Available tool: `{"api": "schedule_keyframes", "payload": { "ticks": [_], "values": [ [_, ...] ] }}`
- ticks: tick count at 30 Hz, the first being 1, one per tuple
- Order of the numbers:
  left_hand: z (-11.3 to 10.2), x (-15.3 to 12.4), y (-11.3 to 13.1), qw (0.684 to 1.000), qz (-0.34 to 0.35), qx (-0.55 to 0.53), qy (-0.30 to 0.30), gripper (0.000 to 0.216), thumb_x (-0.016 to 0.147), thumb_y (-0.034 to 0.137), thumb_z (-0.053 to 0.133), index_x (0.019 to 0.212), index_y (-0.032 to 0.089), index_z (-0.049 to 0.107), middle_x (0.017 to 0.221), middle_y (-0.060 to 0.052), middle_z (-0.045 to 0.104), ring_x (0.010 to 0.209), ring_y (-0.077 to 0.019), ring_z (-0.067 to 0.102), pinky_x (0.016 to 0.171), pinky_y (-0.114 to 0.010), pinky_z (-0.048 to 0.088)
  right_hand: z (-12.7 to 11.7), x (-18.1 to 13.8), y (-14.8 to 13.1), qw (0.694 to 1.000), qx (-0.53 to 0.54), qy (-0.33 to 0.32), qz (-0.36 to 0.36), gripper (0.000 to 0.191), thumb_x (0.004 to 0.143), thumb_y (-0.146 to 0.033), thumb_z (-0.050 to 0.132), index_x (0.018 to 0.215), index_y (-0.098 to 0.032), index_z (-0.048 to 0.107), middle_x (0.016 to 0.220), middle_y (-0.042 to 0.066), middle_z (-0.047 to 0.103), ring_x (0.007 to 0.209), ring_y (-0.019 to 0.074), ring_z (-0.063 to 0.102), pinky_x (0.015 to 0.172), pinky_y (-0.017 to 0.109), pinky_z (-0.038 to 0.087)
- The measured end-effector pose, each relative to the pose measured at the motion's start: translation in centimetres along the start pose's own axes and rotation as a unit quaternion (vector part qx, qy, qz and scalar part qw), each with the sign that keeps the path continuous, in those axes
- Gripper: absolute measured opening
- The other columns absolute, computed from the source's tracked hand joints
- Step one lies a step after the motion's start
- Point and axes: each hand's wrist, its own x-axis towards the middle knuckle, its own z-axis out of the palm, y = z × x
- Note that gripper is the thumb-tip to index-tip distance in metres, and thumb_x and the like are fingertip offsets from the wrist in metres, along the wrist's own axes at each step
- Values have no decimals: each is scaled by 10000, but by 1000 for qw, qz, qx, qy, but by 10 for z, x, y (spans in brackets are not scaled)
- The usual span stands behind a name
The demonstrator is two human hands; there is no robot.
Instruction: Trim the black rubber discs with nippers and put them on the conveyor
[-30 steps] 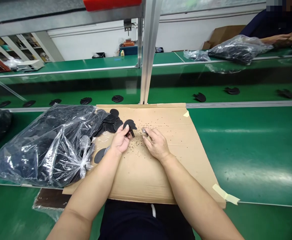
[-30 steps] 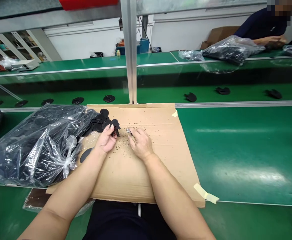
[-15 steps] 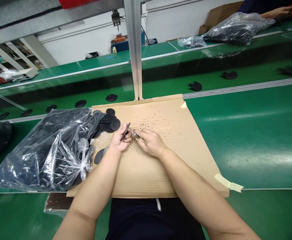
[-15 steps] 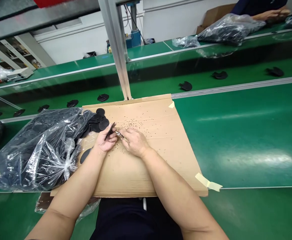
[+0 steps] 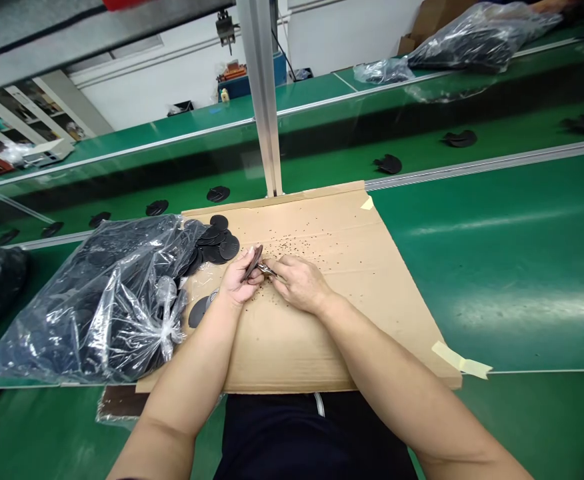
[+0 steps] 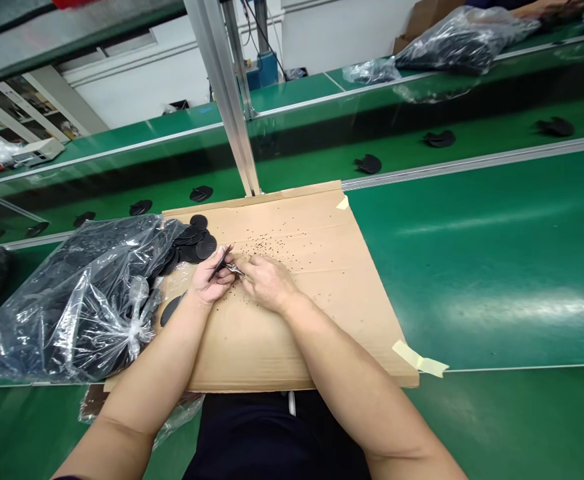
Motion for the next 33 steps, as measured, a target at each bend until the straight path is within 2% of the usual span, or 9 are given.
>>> {"api": "schedule_keyframes", "payload": {
  "ticks": [10, 15, 19, 23, 26, 28, 29, 31, 33],
  "values": [
    [-9, 6, -5, 999, 25, 25, 3, 133, 804, 196, 686, 855, 145, 574, 608, 46, 492, 369, -10, 316, 314, -108, 212, -7, 0, -5, 996, -80, -43, 10, 337, 907, -214, 473, 1218, -246, 597, 879, 66, 632, 817, 209, 565, 739, 307, 401],
    [-12, 9, -6, 999, 28, 22, 9, 143, 791, 170, 692, 895, 130, 601, 659, 26, 555, 401, -23, 394, 305, -114, 239, -11, 1, -8, 995, -86, -59, 9, 328, 897, -166, 465, 1189, -225, 604, 903, 78, 645, 814, 211, 575, 734, 312, 405],
    [-12, 9, -6, 1000, 22, 17, 9, 122, 805, 159, 671, 902, 131, 603, 652, 32, 561, 377, -18, 371, 295, -121, 237, -10, -1, -8, 993, -94, -66, 20, 350, 895, -187, 466, 1218, -238, 592, 910, 73, 653, 793, 222, 590, 692, 319, 428],
    [-7, 6, -5, 1000, 20, 1, 17, 93, 820, 170, 662, 859, 138, 583, 632, 38, 540, 363, -9, 333, 301, -120, 220, -3, -2, -6, 997, -33, -53, 40, 398, 870, -200, 495, 1253, -256, 586, 941, 62, 667, 832, 209, 607, 722, 301, 466],
    [-2, 5, -4, 999, 11, -26, 24, 84, 845, 186, 637, 846, 140, 567, 624, 32, 527, 370, -9, 319, 310, -121, 200, 3, -1, -1, 992, 91, 13, 82, 412, 844, -201, 519, 1244, -248, 603, 1002, 60, 678, 895, 204, 622, 801, 317, 494],
    [-1, 5, -4, 999, 13, -34, 27, 90, 851, 196, 632, 852, 146, 558, 648, 24, 543, 376, -11, 318, 315, -127, 198, 4, 0, 4, 961, 230, 84, 125, 389, 848, -254, 532, 1228, -221, 608, 1009, 66, 683, 926, 211, 631, 836, 351, 508],
    [-1, 5, -4, 999, 22, -32, 32, 103, 844, 200, 642, 851, 152, 550, 660, 23, 550, 385, -15, 342, 322, -130, 213, 3, 1, 6, 930, 316, 109, 152, 390, 848, -295, 544, 1224, -207, 600, 978, 65, 685, 907, 212, 640, 823, 367, 519],
    [-3, 7, -6, 998, 46, -20, 43, 161, 807, 206, 684, 842, 164, 532, 675, 23, 561, 434, -39, 439, 357, -138, 288, -1, 2, 11, 839, 491, 123, 201, 418, 832, -369, 578, 1211, -193, 575, 888, 47, 678, 827, 206, 657, 762, 381, 542],
    [-4, 9, -8, 997, 60, -6, 42, 240, 745, 197, 739, 843, 169, 522, 707, 15, 584, 527, -80, 545, 421, -159, 380, -8, 4, 18, 748, 613, 114, 229, 421, 800, -401, 610, 1163, -195, 564, 833, 26, 656, 762, 194, 657, 711, 375, 548]
  ]
}}
